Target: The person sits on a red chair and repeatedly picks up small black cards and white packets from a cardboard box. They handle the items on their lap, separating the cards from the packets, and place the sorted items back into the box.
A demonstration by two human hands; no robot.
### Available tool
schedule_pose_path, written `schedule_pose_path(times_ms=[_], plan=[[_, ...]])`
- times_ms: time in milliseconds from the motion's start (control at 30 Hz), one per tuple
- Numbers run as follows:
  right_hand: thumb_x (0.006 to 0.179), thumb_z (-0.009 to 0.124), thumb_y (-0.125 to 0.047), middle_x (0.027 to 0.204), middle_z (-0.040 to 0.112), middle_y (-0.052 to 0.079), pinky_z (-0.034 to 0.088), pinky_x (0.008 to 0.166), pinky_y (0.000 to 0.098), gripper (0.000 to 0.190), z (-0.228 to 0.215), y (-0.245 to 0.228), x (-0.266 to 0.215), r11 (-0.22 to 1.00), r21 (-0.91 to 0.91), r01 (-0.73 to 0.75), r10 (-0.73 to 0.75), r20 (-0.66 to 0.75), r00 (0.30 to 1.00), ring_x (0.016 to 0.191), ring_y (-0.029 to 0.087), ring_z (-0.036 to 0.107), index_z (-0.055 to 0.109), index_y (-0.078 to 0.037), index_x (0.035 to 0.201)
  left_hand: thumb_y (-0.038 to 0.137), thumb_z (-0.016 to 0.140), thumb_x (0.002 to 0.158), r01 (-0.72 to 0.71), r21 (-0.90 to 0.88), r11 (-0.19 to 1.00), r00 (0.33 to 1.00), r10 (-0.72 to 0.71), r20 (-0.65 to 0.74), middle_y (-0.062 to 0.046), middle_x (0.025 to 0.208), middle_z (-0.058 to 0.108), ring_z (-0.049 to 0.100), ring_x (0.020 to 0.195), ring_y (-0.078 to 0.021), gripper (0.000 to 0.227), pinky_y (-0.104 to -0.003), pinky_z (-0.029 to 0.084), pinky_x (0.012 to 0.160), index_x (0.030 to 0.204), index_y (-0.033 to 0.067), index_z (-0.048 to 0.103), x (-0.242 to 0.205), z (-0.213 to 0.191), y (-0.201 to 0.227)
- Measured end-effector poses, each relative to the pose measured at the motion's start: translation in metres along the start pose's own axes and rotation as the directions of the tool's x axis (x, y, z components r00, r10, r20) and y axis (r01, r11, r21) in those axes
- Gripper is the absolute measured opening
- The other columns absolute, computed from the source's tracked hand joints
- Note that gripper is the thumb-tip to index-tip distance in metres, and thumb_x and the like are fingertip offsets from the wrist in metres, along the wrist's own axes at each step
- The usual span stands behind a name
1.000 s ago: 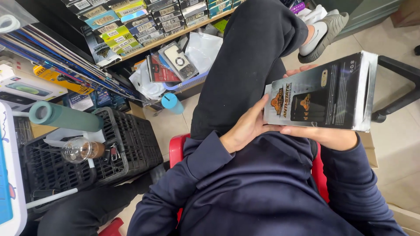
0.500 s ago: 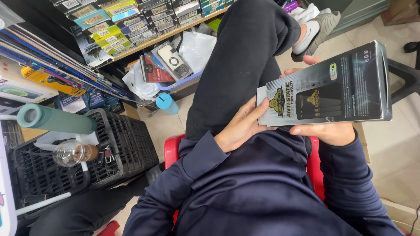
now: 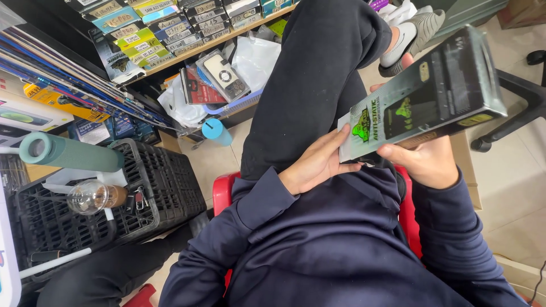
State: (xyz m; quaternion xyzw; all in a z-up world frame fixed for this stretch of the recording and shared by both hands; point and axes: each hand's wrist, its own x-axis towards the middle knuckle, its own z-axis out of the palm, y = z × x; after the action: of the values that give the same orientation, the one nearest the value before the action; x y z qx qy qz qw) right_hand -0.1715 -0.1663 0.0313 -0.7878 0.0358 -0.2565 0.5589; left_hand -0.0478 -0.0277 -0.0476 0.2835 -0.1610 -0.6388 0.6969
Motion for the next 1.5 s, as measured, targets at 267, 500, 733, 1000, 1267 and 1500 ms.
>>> schedule_pose_path(times_ms=[267, 500, 733, 1000, 1267, 1500], plan=[[0.087, 0.074, -0.029, 0.129, 0.063, 0.015, 0.049, 0.111, 0.0393, 0.059, 0.013, -0.011, 0.003, 0.972, -0.233, -0.026, 0.009, -0.073, 0.997, 0.121, 0.026, 0.062, 0.055, 0.004, 0.132, 0.05, 0.048, 0.107, 0.044, -0.088, 0.995, 0.998, -0.047, -0.032, -0.004, 0.121, 0.066, 0.061, 0.104, -0.0146, 0.051, -0.038, 0.058, 0.086, 0.14, 0.012, 0.055, 0.006, -0.007, -0.003], [0.08, 0.077, -0.031, 0.141, 0.059, 0.019, 0.045, 0.118, 0.0419, 0.074, 0.019, -0.004, -0.003, 0.97, -0.242, 0.022, -0.034, -0.045, 0.998, 0.133, 0.029, 0.058, 0.052, 0.007, 0.139, 0.058, 0.038, 0.109, 0.068, -0.064, 0.996, 0.994, -0.062, 0.093, -0.004, 0.126, 0.063, 0.061, 0.108, -0.0155, 0.057, -0.04, 0.056, 0.089, 0.143, 0.0153, 0.051, 0.004, -0.011, -0.003], [0.074, 0.075, -0.036, 0.138, 0.052, 0.019, 0.047, 0.113, 0.0413, 0.11, 0.017, 0.001, -0.004, 0.995, -0.078, 0.06, -0.065, -0.059, 0.996, 0.122, 0.026, 0.055, 0.02, 0.001, 0.161, 0.054, 0.045, 0.108, 0.111, -0.069, 0.991, 0.991, -0.105, 0.086, -0.004, 0.125, 0.066, 0.064, 0.109, -0.014, 0.053, -0.038, 0.058, 0.089, 0.143, 0.0144, 0.052, 0.006, -0.014, -0.007], [0.08, 0.074, -0.035, 0.138, 0.058, 0.02, 0.053, 0.113, 0.0501, 0.075, -0.043, 0.066, -0.035, 0.917, 0.397, 0.05, 0.136, -0.426, 0.895, 0.124, 0.034, 0.06, 0.046, 0.0, 0.139, 0.03, 0.058, 0.11, -0.192, 0.044, 0.98, 0.98, 0.193, -0.038, -0.013, 0.106, 0.073, 0.075, 0.095, -0.0246, 0.03, -0.031, 0.066, 0.079, 0.124, 0.0046, 0.053, -0.006, 0.005, 0.002], [0.072, 0.081, -0.022, 0.127, 0.066, 0.023, 0.06, 0.104, 0.0597, 0.064, -0.148, 0.141, -0.043, 0.584, 0.765, 0.272, 0.537, -0.615, 0.577, 0.111, 0.041, 0.067, 0.058, 0.001, 0.127, 0.031, 0.063, 0.102, -0.319, 0.661, 0.679, 0.865, 0.494, -0.09, -0.012, 0.096, 0.067, 0.069, 0.096, -0.0181, 0.032, -0.036, 0.063, 0.07, 0.122, 0.0086, 0.053, -0.003, -0.004, 0.001], [0.061, 0.079, -0.003, 0.121, 0.072, 0.02, 0.057, 0.096, 0.0696, 0.062, -0.15, 0.296, -0.122, 0.358, 0.905, 0.228, 0.883, -0.408, 0.231, 0.104, 0.043, 0.078, 0.061, -0.004, 0.12, 0.022, 0.083, 0.088, -0.317, 0.808, 0.496, 0.696, 0.701, -0.158, -0.007, 0.09, 0.072, 0.057, 0.093, -0.0061, 0.033, -0.025, 0.053, 0.078, 0.113, 0.0069, 0.068, -0.007, -0.012, 0.002]])
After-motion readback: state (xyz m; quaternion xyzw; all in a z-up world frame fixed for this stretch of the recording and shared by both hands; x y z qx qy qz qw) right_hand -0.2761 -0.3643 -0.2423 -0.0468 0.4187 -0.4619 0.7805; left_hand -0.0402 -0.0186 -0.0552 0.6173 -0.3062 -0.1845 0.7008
